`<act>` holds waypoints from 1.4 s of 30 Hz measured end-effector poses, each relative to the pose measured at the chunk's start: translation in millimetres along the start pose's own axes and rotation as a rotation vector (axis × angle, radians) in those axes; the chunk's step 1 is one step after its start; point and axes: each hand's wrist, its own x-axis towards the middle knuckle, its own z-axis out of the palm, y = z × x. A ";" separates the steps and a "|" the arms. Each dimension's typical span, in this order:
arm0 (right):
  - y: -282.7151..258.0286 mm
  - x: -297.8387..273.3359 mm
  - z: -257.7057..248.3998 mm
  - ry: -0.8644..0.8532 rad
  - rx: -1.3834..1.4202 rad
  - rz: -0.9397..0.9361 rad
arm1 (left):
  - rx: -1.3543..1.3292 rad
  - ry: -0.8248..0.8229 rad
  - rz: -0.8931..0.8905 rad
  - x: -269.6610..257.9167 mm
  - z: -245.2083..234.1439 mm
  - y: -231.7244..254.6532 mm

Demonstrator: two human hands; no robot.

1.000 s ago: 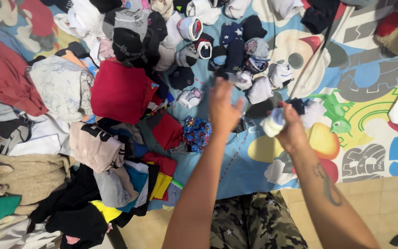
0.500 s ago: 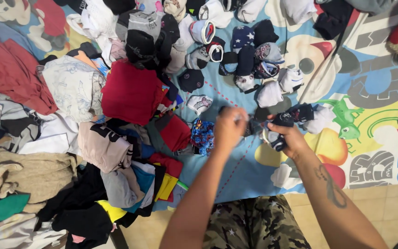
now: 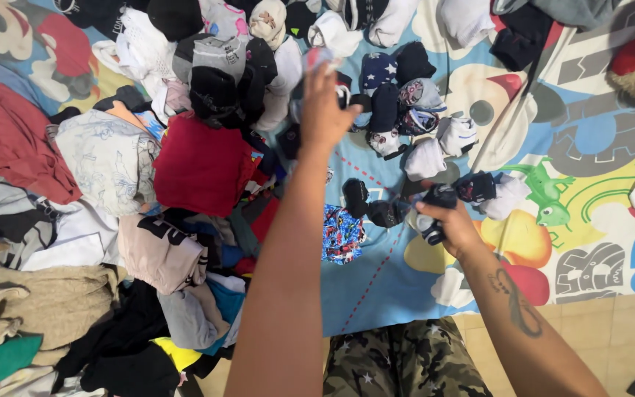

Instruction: The person sorts and folds socks and other clothes in a bedroom.

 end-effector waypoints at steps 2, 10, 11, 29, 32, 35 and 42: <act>-15.5 -8.4 10.1 -0.022 0.114 0.032 | -0.056 -0.010 0.005 -14.5 19.7 11.0; -20.9 1.9 -40.7 -0.381 0.596 -0.086 | -1.053 -0.444 -0.240 -144.1 65.1 106.8; -12.7 8.5 -51.7 -0.378 0.598 -0.085 | -1.054 -0.447 -0.242 -143.4 67.1 103.5; -65.0 56.7 -52.3 -0.254 0.608 0.032 | -0.051 0.096 -0.043 185.1 63.3 56.5; -63.9 67.0 -74.6 -0.195 0.514 -0.008 | -0.017 -0.189 -0.223 182.8 89.4 35.7; -69.5 65.9 -83.6 -0.217 0.519 -0.005 | -0.073 0.080 -0.035 165.9 117.0 11.0; -99.4 15.6 -48.6 -0.397 0.815 -0.015 | -0.421 0.347 0.016 19.1 68.1 86.0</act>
